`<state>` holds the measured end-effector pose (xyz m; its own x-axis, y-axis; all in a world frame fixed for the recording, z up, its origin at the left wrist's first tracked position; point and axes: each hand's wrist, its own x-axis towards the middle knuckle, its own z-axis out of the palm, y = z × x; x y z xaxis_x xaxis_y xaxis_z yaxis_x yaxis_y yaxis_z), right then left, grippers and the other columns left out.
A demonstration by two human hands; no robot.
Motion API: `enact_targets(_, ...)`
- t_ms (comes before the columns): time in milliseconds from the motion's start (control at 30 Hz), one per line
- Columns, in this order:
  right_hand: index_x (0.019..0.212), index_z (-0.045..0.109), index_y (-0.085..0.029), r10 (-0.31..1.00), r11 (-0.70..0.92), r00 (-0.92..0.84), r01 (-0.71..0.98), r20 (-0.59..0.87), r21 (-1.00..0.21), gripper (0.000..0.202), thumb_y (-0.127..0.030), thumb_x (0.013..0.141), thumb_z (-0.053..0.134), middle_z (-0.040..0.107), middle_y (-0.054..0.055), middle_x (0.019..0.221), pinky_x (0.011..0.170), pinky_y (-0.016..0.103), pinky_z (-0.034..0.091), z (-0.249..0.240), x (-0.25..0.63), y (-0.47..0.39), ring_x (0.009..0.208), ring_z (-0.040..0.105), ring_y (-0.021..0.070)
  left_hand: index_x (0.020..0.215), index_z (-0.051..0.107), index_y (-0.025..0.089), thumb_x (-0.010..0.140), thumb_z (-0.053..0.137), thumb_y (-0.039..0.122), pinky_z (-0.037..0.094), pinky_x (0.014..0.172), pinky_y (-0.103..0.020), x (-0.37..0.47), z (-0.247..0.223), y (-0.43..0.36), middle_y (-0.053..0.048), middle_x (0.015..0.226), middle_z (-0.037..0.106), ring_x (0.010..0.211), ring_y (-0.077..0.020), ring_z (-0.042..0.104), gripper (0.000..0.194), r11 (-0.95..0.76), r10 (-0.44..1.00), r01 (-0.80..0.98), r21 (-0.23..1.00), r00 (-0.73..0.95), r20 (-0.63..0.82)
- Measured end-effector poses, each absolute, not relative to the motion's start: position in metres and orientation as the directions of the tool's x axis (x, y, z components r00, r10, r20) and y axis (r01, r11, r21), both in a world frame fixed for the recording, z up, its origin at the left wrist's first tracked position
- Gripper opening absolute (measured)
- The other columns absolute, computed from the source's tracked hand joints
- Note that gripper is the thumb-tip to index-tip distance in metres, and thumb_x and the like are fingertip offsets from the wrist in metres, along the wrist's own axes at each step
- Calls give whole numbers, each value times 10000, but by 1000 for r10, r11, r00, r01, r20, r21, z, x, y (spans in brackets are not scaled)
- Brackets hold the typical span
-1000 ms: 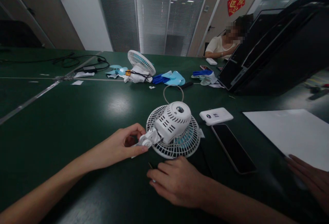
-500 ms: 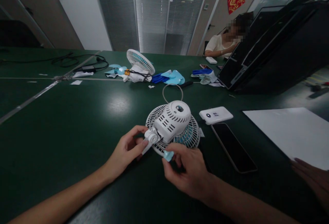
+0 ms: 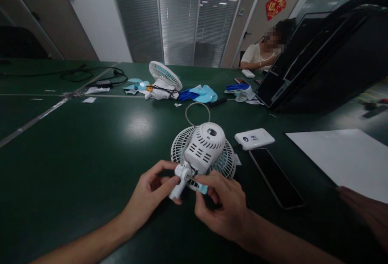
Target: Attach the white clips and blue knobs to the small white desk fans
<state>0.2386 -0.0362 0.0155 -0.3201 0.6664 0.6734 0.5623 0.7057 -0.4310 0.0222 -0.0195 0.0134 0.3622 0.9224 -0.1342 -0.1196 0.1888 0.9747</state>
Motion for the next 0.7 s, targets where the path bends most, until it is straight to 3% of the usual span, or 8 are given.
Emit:
enact_targets(133, 1153, 586, -201, 697, 683, -341, 584, 631, -439, 289, -128, 873, 570, 651, 12, 846, 518, 233, 467, 12, 238, -33, 658, 624, 117, 1136, 647, 174, 940, 665, 328, 577, 660, -239, 19, 11, -23, -37, 846, 736, 655, -137, 694, 249, 102, 929, -97, 990, 366, -60)
enact_targets(267, 1313, 549, -188, 667, 726, -434, 560, 605, -399, 365, -141, 950, 554, 699, 39, 982, 663, 243, 549, 11, 239, -33, 831, 687, 135, 1285, 631, 257, 926, 676, 235, 604, 837, -292, 15, 6, -28, -98, 1298, 625, 998, -206, 699, 362, -115, 912, -25, 993, 393, 116)
enact_targets(333, 1372, 526, -191, 665, 724, -444, 580, 601, -373, 392, -161, 982, 544, 708, 45, 1042, 702, 242, 560, 11, 240, -33, 888, 695, 137, 1329, 614, 293, 918, 680, 201, 607, 864, -295, 14, 6, -30, -97, 1381, 567, 1085, -227, 671, 426, -190, 903, 33, 981, 397, 162)
enact_targets(467, 1361, 567, -200, 655, 696, -400, 649, 641, -307, 372, -210, 989, 584, 723, 27, 980, 641, 219, 548, 13, 244, -32, 830, 695, 123, 1342, 629, 318, 892, 718, 179, 619, 829, -279, 14, 7, -31, -88, 1328, 611, 1050, -222, 680, 479, -241, 902, 100, 965, 391, 185)
enact_targets(600, 1358, 579, -184, 519, 784, -517, 605, 681, -139, 382, -109, 985, 546, 720, 20, 959, 636, 208, 538, 12, 249, -30, 806, 686, 101, 1313, 665, 323, 831, 796, 182, 640, 752, -271, 16, 6, -31, -72, 1203, 680, 878, -185, 720, 520, -200, 915, 47, 979, 368, 169)
enact_targets(700, 1368, 573, -187, 518, 785, -531, 607, 671, -126, 398, -94, 984, 530, 713, 28, 996, 647, 210, 537, 12, 250, -29, 845, 683, 106, 1304, 674, 308, 808, 819, 179, 642, 753, -277, 16, 2, -30, -60, 1099, 718, 842, -182, 723, 532, -162, 925, 16, 987, 351, 147)
